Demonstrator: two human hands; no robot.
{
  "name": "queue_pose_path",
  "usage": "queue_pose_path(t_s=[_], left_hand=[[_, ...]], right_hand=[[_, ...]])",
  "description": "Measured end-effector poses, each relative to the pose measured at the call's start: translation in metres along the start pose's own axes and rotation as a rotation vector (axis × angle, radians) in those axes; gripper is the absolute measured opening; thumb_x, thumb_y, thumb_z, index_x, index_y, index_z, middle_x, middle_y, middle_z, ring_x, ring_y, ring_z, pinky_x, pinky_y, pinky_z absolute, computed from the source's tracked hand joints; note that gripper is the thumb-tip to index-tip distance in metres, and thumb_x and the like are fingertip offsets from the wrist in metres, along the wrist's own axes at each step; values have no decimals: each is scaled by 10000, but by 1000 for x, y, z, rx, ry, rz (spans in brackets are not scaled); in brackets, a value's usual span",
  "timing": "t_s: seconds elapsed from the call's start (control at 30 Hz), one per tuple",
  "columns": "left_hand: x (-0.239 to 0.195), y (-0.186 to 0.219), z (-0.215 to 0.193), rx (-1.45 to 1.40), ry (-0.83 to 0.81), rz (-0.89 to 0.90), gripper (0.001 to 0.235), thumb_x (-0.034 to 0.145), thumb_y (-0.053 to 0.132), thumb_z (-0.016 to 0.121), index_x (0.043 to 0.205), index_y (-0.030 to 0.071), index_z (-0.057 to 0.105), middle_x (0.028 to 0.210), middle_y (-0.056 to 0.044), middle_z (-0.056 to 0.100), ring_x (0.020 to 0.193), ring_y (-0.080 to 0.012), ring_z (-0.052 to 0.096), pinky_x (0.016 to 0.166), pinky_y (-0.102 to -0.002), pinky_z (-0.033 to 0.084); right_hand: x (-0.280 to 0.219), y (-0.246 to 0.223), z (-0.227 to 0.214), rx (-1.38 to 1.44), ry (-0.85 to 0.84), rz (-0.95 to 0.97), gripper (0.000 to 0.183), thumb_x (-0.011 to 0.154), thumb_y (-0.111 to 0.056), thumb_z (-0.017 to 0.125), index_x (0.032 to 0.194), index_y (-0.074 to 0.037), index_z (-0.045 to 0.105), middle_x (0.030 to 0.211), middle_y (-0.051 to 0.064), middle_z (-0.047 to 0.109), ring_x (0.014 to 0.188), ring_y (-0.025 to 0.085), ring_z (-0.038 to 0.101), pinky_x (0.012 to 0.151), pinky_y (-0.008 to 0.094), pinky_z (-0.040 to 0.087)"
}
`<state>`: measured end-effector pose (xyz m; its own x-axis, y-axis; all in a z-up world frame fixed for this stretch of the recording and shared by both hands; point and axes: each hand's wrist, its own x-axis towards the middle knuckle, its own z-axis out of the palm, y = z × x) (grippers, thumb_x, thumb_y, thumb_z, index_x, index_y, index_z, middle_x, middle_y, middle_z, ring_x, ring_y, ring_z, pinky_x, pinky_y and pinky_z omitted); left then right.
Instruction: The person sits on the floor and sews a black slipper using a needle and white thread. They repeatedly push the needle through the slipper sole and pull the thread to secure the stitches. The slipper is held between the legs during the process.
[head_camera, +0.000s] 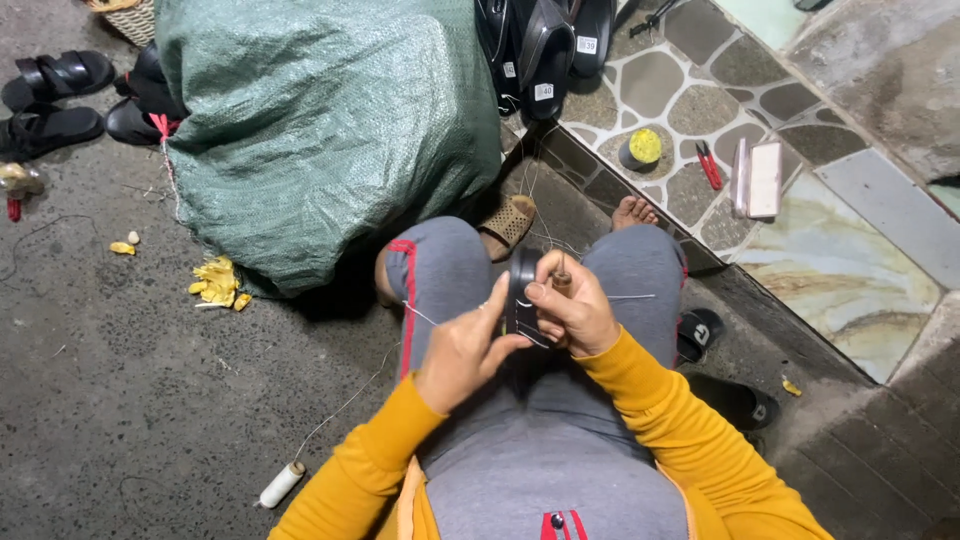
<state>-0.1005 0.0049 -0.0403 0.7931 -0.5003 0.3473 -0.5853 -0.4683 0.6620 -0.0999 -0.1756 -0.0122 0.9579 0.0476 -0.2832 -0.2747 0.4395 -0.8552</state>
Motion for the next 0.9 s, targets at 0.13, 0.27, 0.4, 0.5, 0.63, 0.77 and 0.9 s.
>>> queue_pose_path(t_s=[0.13,0.27,0.4,0.5,0.63,0.77,0.9], left_hand=[[-16,21,20,-64,74,-50,674,888,385,631,1448,83,406,749,-124,676,675,-298,695,556,-376,553],[-31,35,28,-117,64,-88,646,886,347,639,1411,27,442,735,-174,685,654,-332,693,532,-401,552],[-49,33,44,-58,27,-109,648,887,325,637,1418,20,426,711,-189,681,621,-344,689,503,-418,545],[-55,36,42,-1,-25,-126,643,890,338,616,1420,29,422,682,-184,669,598,-344,684,487,-433,539],[-47,34,18,-16,-105,-163,569,890,344,611,1377,81,481,725,-156,699,624,-335,693,513,-440,540],[-38,5,-17,-185,-118,-326,131,863,265,667,982,229,708,729,-18,734,709,-265,719,614,-370,557],[-27,-33,-67,-213,-170,-536,132,899,245,607,939,159,699,618,7,713,602,-102,682,683,-257,497]], right_hand=[[-20,20,-12,62,78,-15,170,850,12,651,889,-45,495,425,-16,318,262,67,348,245,192,322],[-37,28,-16,187,160,158,118,903,-41,603,880,-73,492,417,-63,247,261,41,316,239,167,314],[-48,49,-24,216,211,174,131,905,-36,603,865,-88,490,408,-66,238,257,39,318,248,169,320],[-53,61,-29,234,242,178,137,886,-50,633,872,-87,502,401,-58,260,261,41,332,250,169,333],[-55,40,-27,99,159,161,162,858,3,658,911,-65,521,444,2,333,267,76,353,230,196,316],[-62,-49,-54,-735,-304,70,165,818,-92,723,975,-51,696,863,106,741,815,166,654,797,392,544],[-93,-155,-100,-1004,-119,90,267,782,-95,707,1048,-72,690,986,50,725,882,137,687,830,261,543]])
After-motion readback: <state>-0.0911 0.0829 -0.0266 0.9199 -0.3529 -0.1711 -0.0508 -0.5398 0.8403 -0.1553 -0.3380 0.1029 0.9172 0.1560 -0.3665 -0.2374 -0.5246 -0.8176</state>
